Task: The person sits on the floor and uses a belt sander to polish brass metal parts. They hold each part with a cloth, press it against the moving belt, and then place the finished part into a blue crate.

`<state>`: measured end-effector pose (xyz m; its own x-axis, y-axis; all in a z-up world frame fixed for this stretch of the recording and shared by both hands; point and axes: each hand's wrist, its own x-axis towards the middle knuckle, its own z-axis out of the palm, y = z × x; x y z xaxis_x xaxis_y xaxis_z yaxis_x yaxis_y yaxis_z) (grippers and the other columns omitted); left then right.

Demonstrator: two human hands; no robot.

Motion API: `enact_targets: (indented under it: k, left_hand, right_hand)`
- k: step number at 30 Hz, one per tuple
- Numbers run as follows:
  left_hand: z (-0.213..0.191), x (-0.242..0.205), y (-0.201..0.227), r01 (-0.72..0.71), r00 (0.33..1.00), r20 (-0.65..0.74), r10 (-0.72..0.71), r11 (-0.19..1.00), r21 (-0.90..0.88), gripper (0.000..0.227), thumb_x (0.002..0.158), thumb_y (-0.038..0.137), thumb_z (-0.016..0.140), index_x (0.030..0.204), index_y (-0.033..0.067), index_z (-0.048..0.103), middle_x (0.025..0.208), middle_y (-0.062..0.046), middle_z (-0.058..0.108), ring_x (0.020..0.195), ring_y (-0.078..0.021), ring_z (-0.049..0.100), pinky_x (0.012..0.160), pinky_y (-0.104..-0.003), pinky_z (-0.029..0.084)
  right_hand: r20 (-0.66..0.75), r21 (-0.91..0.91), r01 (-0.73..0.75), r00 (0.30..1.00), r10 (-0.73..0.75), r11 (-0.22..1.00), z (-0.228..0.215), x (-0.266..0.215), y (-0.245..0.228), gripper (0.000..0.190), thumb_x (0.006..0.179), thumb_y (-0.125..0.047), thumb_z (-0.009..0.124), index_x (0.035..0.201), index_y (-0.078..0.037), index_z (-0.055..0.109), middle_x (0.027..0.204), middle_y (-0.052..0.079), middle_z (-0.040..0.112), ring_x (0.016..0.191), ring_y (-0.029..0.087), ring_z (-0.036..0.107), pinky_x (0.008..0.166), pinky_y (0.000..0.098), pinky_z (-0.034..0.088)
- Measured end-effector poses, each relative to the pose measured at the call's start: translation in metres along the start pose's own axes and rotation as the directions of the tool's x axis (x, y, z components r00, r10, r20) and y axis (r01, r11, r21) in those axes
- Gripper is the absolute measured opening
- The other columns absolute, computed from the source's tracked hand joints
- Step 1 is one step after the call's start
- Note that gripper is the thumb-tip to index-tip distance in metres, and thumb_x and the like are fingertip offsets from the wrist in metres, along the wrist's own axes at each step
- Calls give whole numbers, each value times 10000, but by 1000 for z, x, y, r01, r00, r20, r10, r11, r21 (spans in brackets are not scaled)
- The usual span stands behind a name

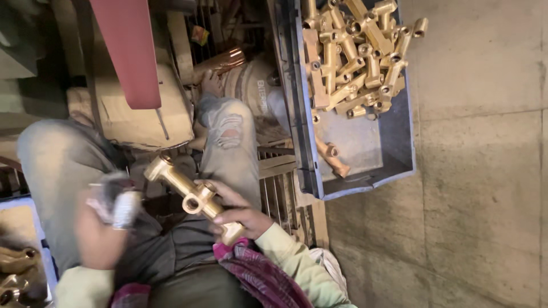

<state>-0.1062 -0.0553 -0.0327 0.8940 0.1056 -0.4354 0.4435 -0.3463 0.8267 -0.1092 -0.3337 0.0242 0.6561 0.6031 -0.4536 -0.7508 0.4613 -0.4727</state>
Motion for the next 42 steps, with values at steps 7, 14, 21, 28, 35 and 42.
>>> enact_targets:
  k: [7,14,21,28,35,42]
  left_hand:
    - [-18,35,-2,-16,953,216,211,751,-660,480,926,235,679,1343,13,597,1077,-86,692,814,-175,669,618,-317,538]
    - [1,87,2,26,991,99,93,590,-807,365,1014,209,629,1336,60,546,1042,-66,656,808,-184,669,687,-339,566]
    - [38,148,-27,84,992,113,58,365,-927,333,1065,244,581,1350,71,570,1127,-53,657,925,-195,655,820,-368,542]
    - [57,169,-37,138,990,137,-19,85,-987,354,1055,267,555,1341,58,579,1191,-80,663,1040,-232,645,936,-410,521]
    - [85,186,-30,215,974,221,-53,-106,-971,381,1046,289,530,1332,45,588,1254,-108,668,1154,-269,636,1052,-452,499]
    - [124,199,-42,323,939,336,-73,-147,-935,430,1018,312,486,1331,40,599,1304,-139,664,1208,-303,638,1096,-481,491]
  right_hand:
    - [255,-76,-136,955,151,988,4,25,-67,899,908,-345,695,1636,-53,256,1391,229,549,933,273,700,739,365,601]
    - [-127,-102,300,942,-312,948,-38,66,-26,590,1053,-364,635,1411,53,421,1150,211,665,961,268,722,783,399,617]
    - [-283,-477,275,851,-442,835,-79,110,-49,360,1046,-250,579,1289,-28,433,916,98,670,721,186,682,639,328,595]
    - [-276,-566,285,818,-504,773,-78,137,-56,297,1053,-211,609,1225,-19,461,851,80,621,642,144,622,558,288,541]
    - [-288,-901,57,661,-693,430,-38,133,-54,401,998,-303,704,1217,-18,526,902,104,643,747,220,652,662,367,551]
    - [-222,-975,-130,616,-756,180,27,137,-60,542,926,-392,741,1225,7,527,940,181,725,845,340,746,731,428,582]
